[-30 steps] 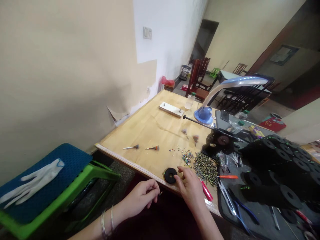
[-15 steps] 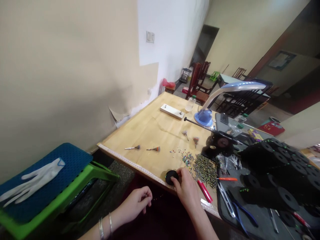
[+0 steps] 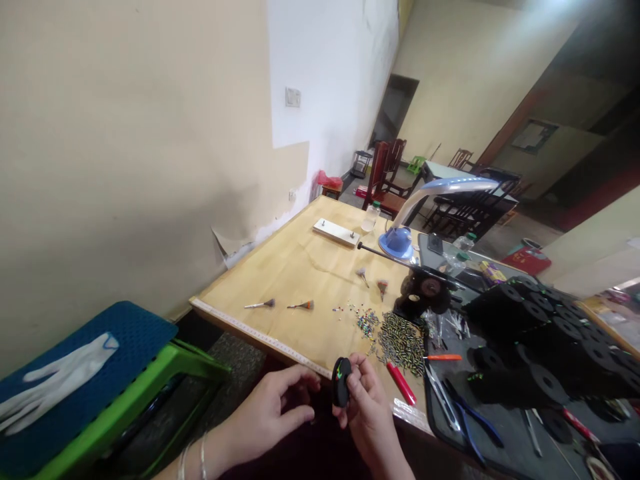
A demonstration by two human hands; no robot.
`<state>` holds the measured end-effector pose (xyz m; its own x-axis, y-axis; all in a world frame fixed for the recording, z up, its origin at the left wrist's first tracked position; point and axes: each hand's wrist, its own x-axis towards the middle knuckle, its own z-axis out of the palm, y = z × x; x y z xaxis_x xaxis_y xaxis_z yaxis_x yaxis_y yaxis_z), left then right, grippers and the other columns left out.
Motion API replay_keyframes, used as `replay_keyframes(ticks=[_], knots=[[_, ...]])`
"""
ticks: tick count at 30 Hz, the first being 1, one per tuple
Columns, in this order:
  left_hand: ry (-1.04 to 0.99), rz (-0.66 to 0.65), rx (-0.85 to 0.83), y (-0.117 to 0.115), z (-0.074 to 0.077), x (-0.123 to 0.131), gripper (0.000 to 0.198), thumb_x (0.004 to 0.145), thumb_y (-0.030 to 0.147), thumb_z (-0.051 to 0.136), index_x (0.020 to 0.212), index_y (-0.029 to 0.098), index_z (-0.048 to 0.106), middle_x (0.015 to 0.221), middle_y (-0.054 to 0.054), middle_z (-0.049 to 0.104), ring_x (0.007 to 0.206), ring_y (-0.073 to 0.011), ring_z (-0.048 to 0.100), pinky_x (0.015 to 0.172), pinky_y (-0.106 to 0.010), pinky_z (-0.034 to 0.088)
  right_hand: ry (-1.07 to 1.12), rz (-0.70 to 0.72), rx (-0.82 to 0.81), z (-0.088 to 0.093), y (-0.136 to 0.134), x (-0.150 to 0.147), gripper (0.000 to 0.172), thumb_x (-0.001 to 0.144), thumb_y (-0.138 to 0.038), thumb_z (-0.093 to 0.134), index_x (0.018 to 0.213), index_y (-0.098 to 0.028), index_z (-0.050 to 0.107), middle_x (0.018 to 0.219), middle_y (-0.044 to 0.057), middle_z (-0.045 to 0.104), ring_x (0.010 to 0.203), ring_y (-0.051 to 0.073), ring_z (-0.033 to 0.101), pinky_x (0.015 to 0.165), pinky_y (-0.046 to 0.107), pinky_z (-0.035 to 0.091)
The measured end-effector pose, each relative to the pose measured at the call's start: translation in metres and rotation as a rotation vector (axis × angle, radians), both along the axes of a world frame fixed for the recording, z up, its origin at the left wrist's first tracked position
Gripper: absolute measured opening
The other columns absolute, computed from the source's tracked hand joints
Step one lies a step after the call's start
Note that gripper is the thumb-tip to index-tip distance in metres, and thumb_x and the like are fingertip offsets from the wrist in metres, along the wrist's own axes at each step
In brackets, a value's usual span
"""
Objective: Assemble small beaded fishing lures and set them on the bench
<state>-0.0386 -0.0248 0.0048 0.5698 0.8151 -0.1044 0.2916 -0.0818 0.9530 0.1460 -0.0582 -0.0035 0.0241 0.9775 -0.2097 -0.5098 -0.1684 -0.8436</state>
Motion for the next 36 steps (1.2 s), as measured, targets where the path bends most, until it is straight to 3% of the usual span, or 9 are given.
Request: replay_keyframes(ticks=[4, 10, 14, 19, 22, 25, 28, 32, 36], knots=[[-0.158, 0.044, 0.070, 0.000, 0.023, 0.013, 0.059, 0.067, 0.024, 0.077, 0.122, 0.028, 0.056, 0.114, -0.004, 0.066, 0.093, -0.0224, 0.061, 0.082, -0.029, 0.047, 0.060, -0.003, -0.056, 0.002, -0.009, -0.007, 0.040, 0.073, -0.047, 0.073, 0.097, -0.023, 0.053, 0.073, -0.002, 0.058, 0.042, 0.006, 0.051, 0.034, 0.014, 0.029], [-0.345, 0.064, -0.007, 0.001, 0.013, 0.034, 0.052, 0.065, 0.020, 0.079, 0.113, 0.023, 0.059, 0.109, -0.006, 0.067, 0.100, -0.0246, 0.060, 0.092, -0.035, 0.046, -0.073, -0.057, -0.087, -0.008, -0.020, -0.007, 0.047, 0.077, -0.060, 0.061, 0.104, -0.022, 0.056, 0.069, 0.001, 0.060, 0.041, 0.010, 0.047, 0.034, 0.018, 0.027], [-0.410, 0.153, -0.059, 0.011, 0.009, 0.039, 0.047, 0.069, 0.022, 0.076, 0.112, 0.021, 0.056, 0.112, -0.008, 0.064, 0.104, -0.0238, 0.058, 0.094, -0.035, 0.045, -0.409, -0.018, 0.025, -0.017, -0.033, -0.004, 0.042, 0.084, -0.060, 0.050, 0.088, -0.018, 0.055, 0.052, -0.004, 0.053, 0.038, 0.009, 0.042, 0.038, 0.019, 0.028], [-0.343, 0.000, -0.061, 0.025, 0.007, 0.039, 0.046, 0.069, 0.024, 0.076, 0.111, 0.019, 0.058, 0.102, -0.007, 0.063, 0.093, -0.0210, 0.059, 0.084, -0.033, 0.047, -0.994, 0.048, 0.299, 0.017, -0.040, 0.016, 0.029, 0.093, -0.040, 0.046, 0.076, -0.019, 0.058, 0.055, -0.002, 0.054, 0.050, 0.013, 0.050, 0.051, 0.023, 0.036], [-0.278, -0.164, -0.113, 0.028, 0.009, 0.036, 0.046, 0.067, 0.026, 0.078, 0.109, 0.018, 0.061, 0.094, -0.003, 0.062, 0.083, -0.0171, 0.058, 0.077, -0.030, 0.047, -1.171, 0.061, 0.390, 0.042, -0.032, 0.030, 0.023, 0.092, -0.032, 0.047, 0.079, -0.020, 0.060, 0.066, 0.002, 0.061, 0.059, 0.015, 0.054, 0.056, 0.024, 0.038], [-0.295, -0.292, -0.216, 0.026, 0.014, 0.034, 0.053, 0.062, 0.026, 0.082, 0.110, 0.019, 0.061, 0.093, -0.002, 0.062, 0.083, -0.0164, 0.057, 0.079, -0.031, 0.046, -1.128, 0.053, 0.381, 0.047, -0.018, 0.041, 0.025, 0.092, -0.035, 0.047, 0.077, -0.019, 0.059, 0.066, 0.001, 0.058, 0.061, 0.016, 0.053, 0.057, 0.024, 0.039], [-0.505, -0.315, -0.379, 0.022, 0.016, 0.035, 0.066, 0.059, 0.030, 0.085, 0.118, 0.021, 0.057, 0.106, -0.006, 0.062, 0.096, -0.0209, 0.058, 0.085, -0.035, 0.045, -0.894, 0.027, 0.252, 0.030, -0.007, 0.045, 0.031, 0.088, -0.046, 0.051, 0.073, -0.019, 0.055, 0.062, -0.002, 0.051, 0.058, 0.014, 0.047, 0.054, 0.023, 0.038], [-0.668, -0.058, -0.465, 0.017, 0.011, 0.041, 0.057, 0.059, 0.037, 0.085, 0.108, 0.020, 0.063, 0.106, -0.007, 0.064, 0.101, -0.0233, 0.057, 0.089, -0.035, 0.043, -0.592, 0.112, 0.064, -0.001, -0.013, 0.033, 0.038, 0.082, -0.056, 0.056, 0.072, -0.020, 0.049, 0.053, -0.009, 0.037, 0.045, 0.009, 0.032, 0.043, 0.020, 0.025], [-0.657, 0.174, -0.393, 0.018, 0.005, 0.052, 0.045, 0.064, 0.035, 0.081, 0.103, 0.021, 0.062, 0.100, -0.004, 0.064, 0.095, -0.0209, 0.058, 0.083, -0.032, 0.046, -0.630, 0.142, 0.082, -0.005, -0.032, 0.017, 0.033, 0.086, -0.048, 0.055, 0.071, -0.020, 0.050, 0.055, -0.007, 0.041, 0.048, 0.010, 0.035, 0.045, 0.020, 0.029]])
